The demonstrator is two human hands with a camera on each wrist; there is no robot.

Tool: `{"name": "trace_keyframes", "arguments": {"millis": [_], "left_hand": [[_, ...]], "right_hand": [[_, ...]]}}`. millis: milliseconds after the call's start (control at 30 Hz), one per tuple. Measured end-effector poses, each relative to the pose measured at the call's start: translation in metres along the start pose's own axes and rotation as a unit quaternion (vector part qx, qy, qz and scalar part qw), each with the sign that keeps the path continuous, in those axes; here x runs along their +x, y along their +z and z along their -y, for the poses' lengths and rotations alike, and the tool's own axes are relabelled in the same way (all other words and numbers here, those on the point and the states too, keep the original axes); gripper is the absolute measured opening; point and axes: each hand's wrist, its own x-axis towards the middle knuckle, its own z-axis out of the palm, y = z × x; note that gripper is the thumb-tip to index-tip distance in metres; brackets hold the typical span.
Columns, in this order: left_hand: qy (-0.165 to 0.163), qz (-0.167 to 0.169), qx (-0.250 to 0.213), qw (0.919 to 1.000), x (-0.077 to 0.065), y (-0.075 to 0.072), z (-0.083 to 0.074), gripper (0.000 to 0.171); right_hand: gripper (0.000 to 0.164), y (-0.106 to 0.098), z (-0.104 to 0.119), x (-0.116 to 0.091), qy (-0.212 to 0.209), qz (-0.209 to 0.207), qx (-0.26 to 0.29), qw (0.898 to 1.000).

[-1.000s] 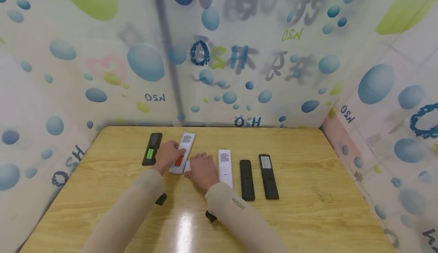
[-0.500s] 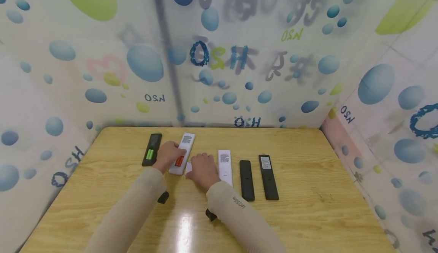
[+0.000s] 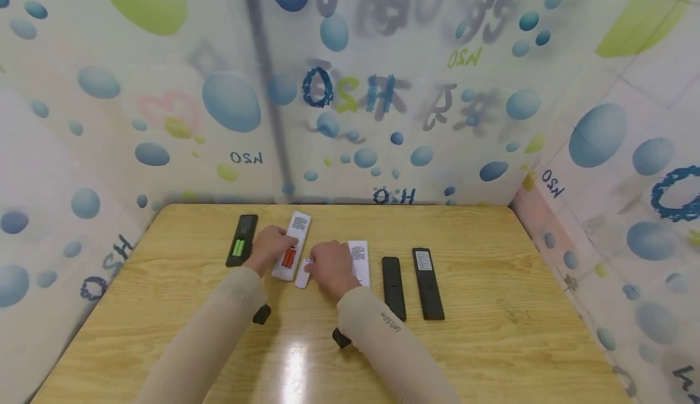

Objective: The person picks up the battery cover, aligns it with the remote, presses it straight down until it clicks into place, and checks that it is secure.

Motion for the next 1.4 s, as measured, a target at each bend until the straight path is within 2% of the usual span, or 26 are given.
{"name": "trace_keyframes", "arguments": {"millis": [200,467,600,767,900,1033,1400], "left_hand": [[-0.001,0.005,-0.028,0.9996,-0.004,-0.004,-0.003,0.035],[0.028,-0.025,-0.044,0.9983,0.001,-0.011,-0.005,0.041],[0.023,-0.016,-0.046,0.9985,0.000,-0.013,-0.007,0.045],[0.037,0.006,-0.082,0.9959,-0.005,-0.013,-0.004,0.049],[0.040,0.043,-0.142,0.9881,-0.009,-0.008,-0.001,0.052],[0.046,0.086,-0.198,0.9753,-0.015,0.000,0.000,0.052],[0.074,0.161,-0.246,0.9528,-0.025,0.022,-0.002,0.046]], "right_hand": [[0.016,-0.016,-0.002,0.000,-0.005,-0.008,0.002,1.000],[0.017,-0.036,-0.006,-0.003,0.003,-0.003,-0.026,1.000],[0.017,-0.041,-0.008,-0.007,0.008,0.003,-0.028,1.000],[0.016,-0.044,-0.013,-0.012,0.000,0.009,-0.037,0.999],[0.014,-0.048,-0.019,-0.020,-0.010,0.006,-0.041,0.999],[0.014,-0.053,-0.026,-0.027,-0.019,0.002,-0.048,0.999],[0.013,-0.066,-0.041,-0.039,-0.004,0.015,-0.051,0.999]]}}
